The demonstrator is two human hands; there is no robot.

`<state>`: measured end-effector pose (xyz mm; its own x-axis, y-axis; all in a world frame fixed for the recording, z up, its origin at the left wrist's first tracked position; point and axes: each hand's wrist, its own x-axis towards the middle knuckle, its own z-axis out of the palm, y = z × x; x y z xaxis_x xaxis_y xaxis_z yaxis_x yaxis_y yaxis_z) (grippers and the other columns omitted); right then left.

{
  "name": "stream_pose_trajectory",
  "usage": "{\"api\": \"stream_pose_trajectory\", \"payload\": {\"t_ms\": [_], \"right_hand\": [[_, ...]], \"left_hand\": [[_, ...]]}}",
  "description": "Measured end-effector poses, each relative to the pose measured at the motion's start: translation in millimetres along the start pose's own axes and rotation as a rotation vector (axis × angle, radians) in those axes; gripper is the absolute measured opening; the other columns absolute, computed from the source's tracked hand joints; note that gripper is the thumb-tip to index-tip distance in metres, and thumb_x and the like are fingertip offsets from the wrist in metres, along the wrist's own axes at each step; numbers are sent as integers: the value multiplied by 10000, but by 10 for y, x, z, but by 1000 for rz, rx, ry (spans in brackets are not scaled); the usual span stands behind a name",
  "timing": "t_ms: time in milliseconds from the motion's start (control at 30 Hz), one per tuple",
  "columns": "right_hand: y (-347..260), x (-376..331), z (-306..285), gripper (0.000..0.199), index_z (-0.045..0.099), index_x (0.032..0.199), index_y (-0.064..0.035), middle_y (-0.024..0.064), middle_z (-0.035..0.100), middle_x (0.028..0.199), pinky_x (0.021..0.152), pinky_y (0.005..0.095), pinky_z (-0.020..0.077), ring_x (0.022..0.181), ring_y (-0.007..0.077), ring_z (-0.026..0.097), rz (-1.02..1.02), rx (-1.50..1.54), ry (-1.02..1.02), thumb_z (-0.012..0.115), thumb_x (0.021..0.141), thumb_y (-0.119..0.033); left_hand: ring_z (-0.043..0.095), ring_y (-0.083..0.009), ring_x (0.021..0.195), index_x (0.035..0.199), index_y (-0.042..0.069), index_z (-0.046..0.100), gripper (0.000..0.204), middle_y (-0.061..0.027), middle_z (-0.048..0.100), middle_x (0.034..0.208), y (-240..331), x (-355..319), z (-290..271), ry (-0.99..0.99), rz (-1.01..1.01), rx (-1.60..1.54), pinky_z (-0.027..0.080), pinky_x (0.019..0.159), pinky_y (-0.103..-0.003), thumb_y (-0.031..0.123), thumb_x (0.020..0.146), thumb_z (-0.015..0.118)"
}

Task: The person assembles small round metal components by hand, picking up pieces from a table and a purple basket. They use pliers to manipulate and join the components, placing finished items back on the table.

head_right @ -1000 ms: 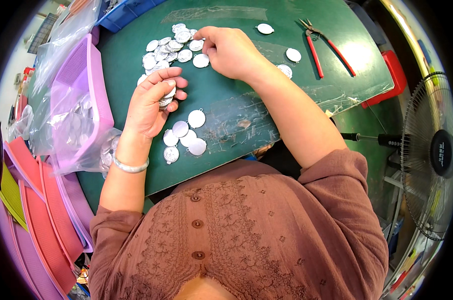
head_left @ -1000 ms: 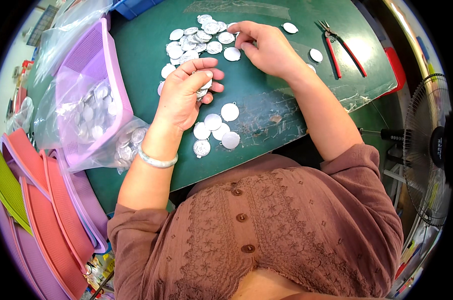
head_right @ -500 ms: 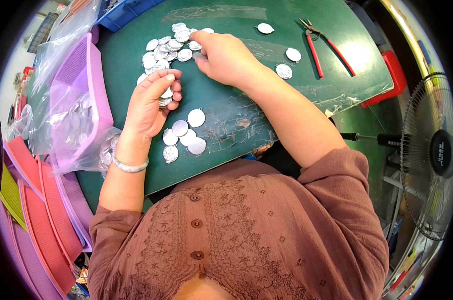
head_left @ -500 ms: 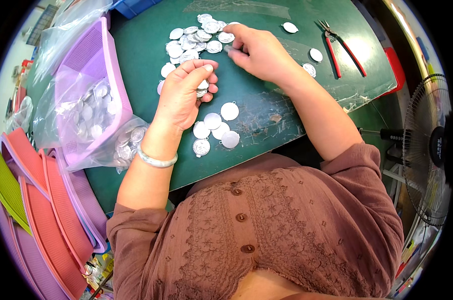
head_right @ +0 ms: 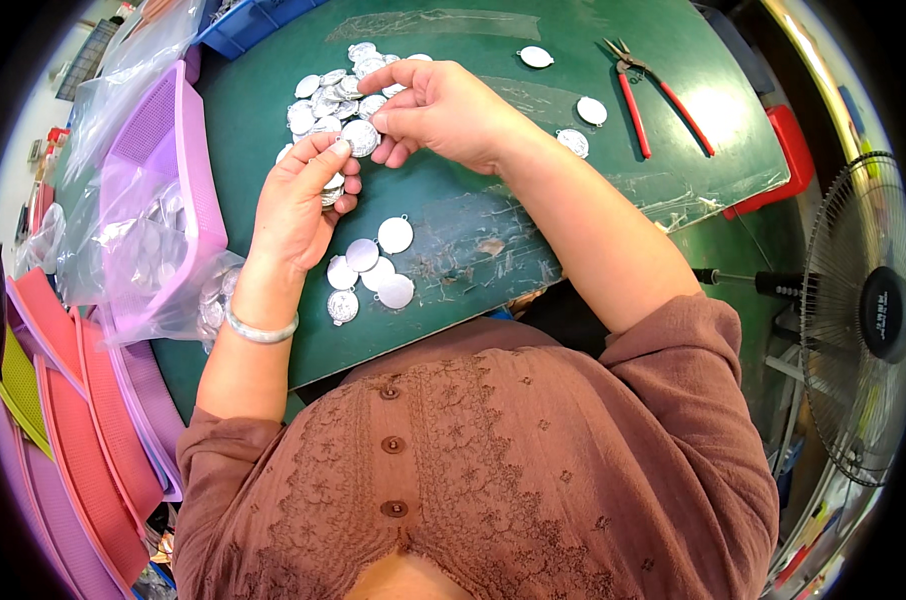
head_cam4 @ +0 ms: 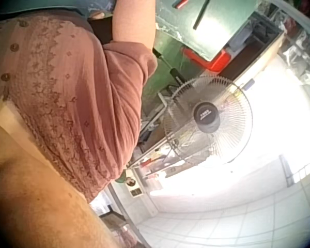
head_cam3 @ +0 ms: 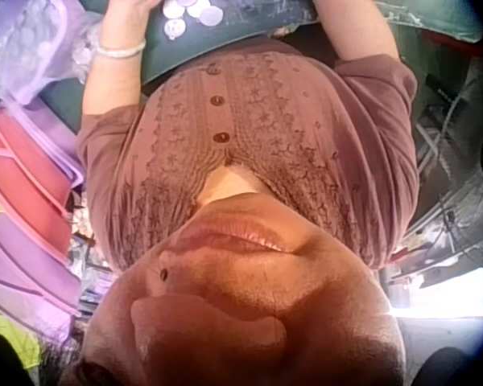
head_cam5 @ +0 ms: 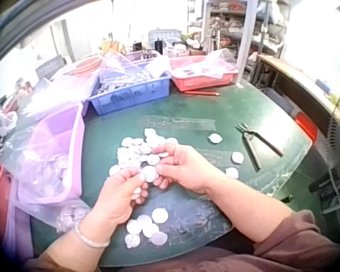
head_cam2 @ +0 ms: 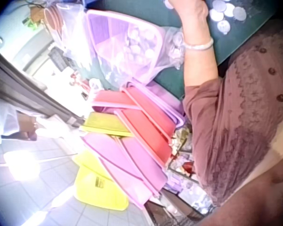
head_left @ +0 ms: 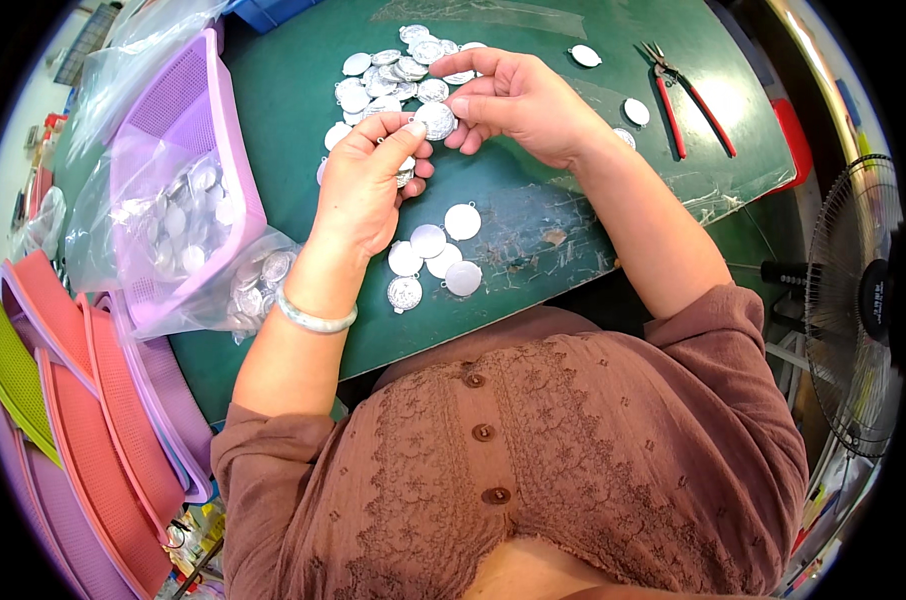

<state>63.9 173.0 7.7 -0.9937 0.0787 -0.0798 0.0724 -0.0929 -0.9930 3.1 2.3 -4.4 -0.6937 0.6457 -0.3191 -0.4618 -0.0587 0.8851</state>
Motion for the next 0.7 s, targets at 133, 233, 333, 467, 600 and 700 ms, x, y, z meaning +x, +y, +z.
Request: {"api": "stream_pose_trajectory", "payload": {"t_ms": [133, 233, 333, 467, 600, 700], "right_hand": [[162, 87, -97, 317, 492, 1138, -1, 85, 607, 878, 667, 257, 478, 758, 139, 582, -315, -460, 115, 495, 821, 2], [270, 151, -84, 385, 492, 1152, -49, 98, 602, 918, 755, 317, 455, 854, 230, 553, -511, -793, 144, 515, 773, 15], [215, 96, 20, 401, 512, 1124, -70, 109, 597, 953, 805, 376, 425, 929, 300, 505, -492, -1070, 126, 562, 730, -14], [134, 68, -15, 422, 509, 1124, -72, 119, 591, 947, 784, 372, 432, 916, 295, 516, -384, -973, 56, 598, 713, -44], [98, 19, -40, 481, 504, 1130, -80, 81, 557, 857, 727, 347, 437, 837, 257, 527, -401, -960, 61, 650, 673, -57], [192, 21, -42, 505, 505, 1129, -86, 58, 545, 796, 690, 341, 440, 797, 240, 534, -512, -1027, 130, 669, 652, -57]], "left_hand": [[502, -108, 624, 909, 57, 533, 120, -29, 545, 733, 7, 0, -9, -19, -9, -29, 379, 501, -201, 150, 837, 558], [522, -121, 638, 916, 44, 531, 130, -54, 568, 766, -18, 26, -39, -40, 1, -51, 397, 492, -206, 153, 845, 528], [550, -138, 645, 919, 30, 530, 136, -80, 592, 801, 21, 14, -13, -43, -18, -93, 422, 490, -216, 141, 847, 501], [571, -148, 634, 922, 19, 532, 131, -87, 606, 798, 40, -3, -11, -74, -30, -180, 444, 499, -226, 117, 843, 497], [536, -147, 650, 965, 21, 515, 174, -79, 576, 793, 47, 2, -8, -56, -40, -176, 413, 489, -206, 149, 848, 501], [530, -143, 645, 932, 34, 509, 142, -71, 565, 774, 22, 14, -27, -46, -37, -175, 407, 490, -204, 137, 837, 532]]}}
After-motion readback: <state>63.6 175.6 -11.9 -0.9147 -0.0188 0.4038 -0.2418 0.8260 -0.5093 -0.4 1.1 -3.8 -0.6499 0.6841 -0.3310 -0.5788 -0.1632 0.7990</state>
